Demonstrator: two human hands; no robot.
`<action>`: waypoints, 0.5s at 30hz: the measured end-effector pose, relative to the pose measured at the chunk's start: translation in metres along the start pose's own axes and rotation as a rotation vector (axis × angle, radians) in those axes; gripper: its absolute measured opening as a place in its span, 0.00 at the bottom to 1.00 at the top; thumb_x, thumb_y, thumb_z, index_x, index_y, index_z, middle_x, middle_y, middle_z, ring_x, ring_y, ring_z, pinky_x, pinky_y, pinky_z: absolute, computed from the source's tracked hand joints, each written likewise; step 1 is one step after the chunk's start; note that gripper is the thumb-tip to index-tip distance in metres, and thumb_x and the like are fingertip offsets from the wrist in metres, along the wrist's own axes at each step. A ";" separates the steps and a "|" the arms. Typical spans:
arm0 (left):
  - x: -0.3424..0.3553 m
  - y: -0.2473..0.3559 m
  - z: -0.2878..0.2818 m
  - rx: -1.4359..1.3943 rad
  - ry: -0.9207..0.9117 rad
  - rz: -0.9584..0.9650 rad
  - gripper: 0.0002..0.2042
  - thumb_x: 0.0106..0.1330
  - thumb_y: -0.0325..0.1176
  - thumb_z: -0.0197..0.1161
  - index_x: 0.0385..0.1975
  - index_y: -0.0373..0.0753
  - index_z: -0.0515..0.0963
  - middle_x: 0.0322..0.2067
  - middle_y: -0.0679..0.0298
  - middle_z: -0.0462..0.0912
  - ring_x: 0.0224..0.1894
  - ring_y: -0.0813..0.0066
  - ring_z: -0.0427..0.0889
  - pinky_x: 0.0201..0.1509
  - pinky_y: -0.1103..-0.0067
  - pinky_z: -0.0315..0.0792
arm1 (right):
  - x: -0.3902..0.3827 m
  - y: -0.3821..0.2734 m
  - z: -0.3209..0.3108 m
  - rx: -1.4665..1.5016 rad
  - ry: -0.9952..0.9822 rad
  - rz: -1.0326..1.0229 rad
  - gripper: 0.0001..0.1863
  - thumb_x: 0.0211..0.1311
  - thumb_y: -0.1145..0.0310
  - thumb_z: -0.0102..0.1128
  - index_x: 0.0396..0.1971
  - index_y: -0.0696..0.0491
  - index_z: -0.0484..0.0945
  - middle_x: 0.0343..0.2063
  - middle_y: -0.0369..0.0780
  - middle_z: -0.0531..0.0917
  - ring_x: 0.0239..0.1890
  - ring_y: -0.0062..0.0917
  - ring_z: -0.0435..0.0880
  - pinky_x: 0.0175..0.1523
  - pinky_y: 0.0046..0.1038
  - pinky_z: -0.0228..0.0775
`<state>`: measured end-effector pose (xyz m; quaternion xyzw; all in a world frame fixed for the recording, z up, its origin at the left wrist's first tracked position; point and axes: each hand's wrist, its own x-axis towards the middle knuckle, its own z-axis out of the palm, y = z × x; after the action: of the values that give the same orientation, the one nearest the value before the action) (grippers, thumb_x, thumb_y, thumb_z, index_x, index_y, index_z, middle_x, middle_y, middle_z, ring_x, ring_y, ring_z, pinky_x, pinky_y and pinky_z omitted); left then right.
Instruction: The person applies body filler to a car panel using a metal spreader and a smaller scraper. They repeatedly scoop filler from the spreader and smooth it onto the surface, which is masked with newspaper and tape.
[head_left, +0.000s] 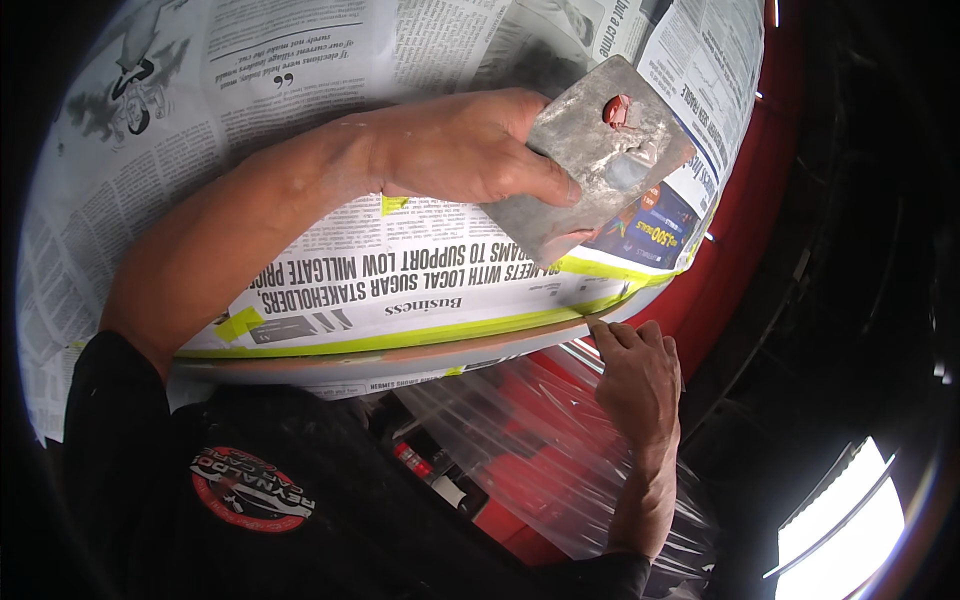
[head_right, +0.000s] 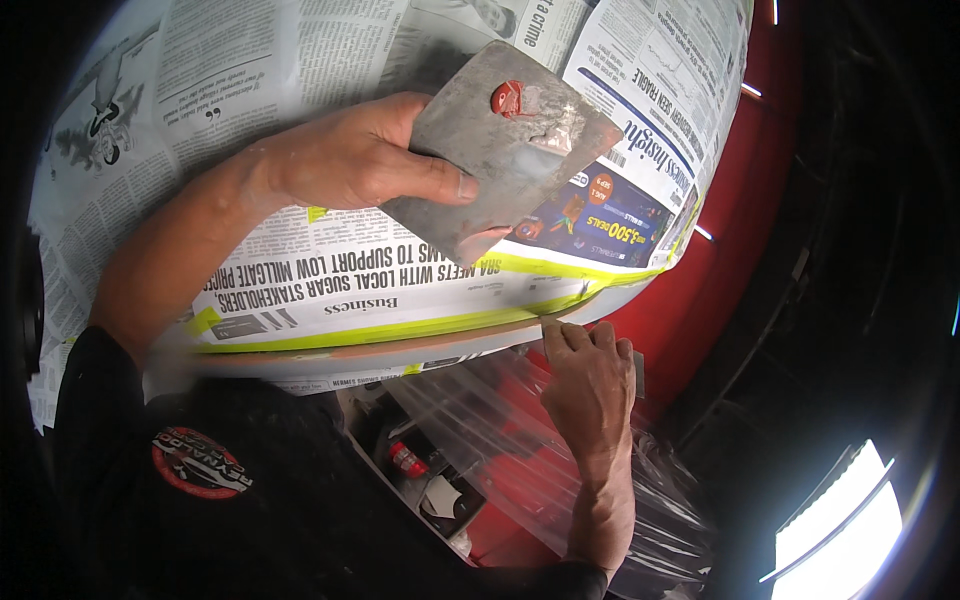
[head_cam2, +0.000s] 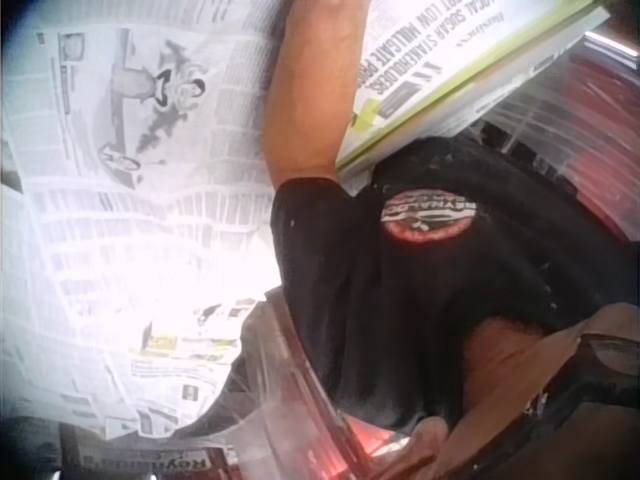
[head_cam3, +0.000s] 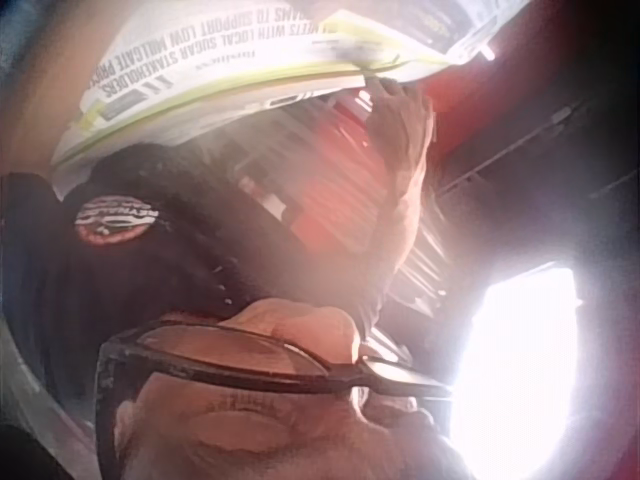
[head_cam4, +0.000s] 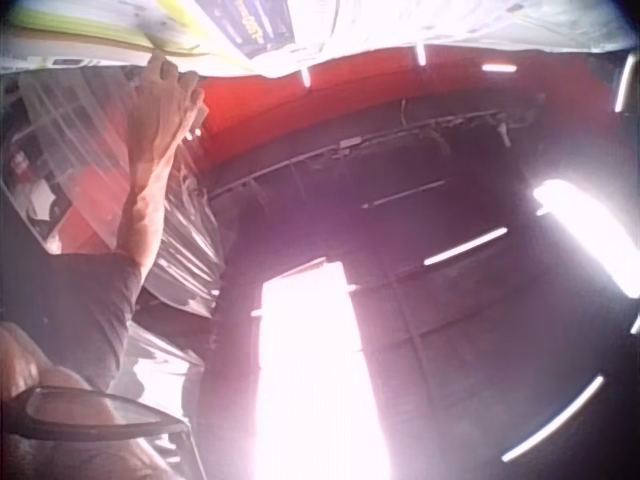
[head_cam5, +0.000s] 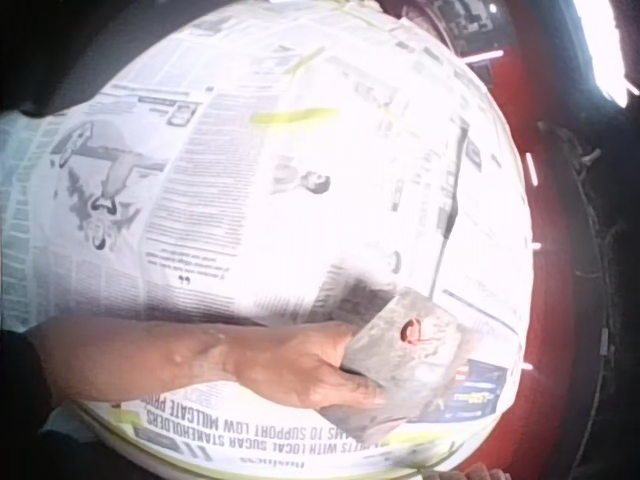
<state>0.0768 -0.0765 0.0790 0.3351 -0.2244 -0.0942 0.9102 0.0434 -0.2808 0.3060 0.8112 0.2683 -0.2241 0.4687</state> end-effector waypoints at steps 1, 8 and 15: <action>0.000 0.000 0.000 0.000 0.000 0.001 0.21 0.66 0.28 0.60 0.60 0.32 0.70 0.52 0.60 0.80 0.54 0.74 0.75 0.60 0.76 0.67 | 0.000 -0.005 0.000 0.007 0.000 -0.019 0.25 0.48 0.77 0.55 0.51 0.49 0.80 0.37 0.34 0.85 0.41 0.31 0.77 0.48 0.36 0.68; 0.000 -0.002 -0.002 0.099 0.048 0.010 0.21 0.66 0.30 0.62 0.58 0.32 0.71 0.51 0.59 0.81 0.52 0.75 0.76 0.60 0.76 0.68 | 0.007 -0.021 -0.015 0.027 -0.056 -0.081 0.26 0.48 0.79 0.55 0.50 0.46 0.83 0.40 0.32 0.86 0.41 0.28 0.76 0.50 0.32 0.65; 0.000 0.000 0.000 0.068 0.036 0.010 0.20 0.66 0.31 0.62 0.56 0.31 0.72 0.49 0.59 0.82 0.51 0.74 0.78 0.60 0.75 0.68 | 0.003 0.008 -0.030 0.096 0.016 0.032 0.23 0.51 0.79 0.56 0.46 0.42 0.86 0.43 0.31 0.87 0.44 0.28 0.76 0.52 0.31 0.61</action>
<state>0.0773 -0.0765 0.0791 0.3665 -0.2128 -0.0761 0.9026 0.0541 -0.2575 0.3236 0.8387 0.2480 -0.2228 0.4306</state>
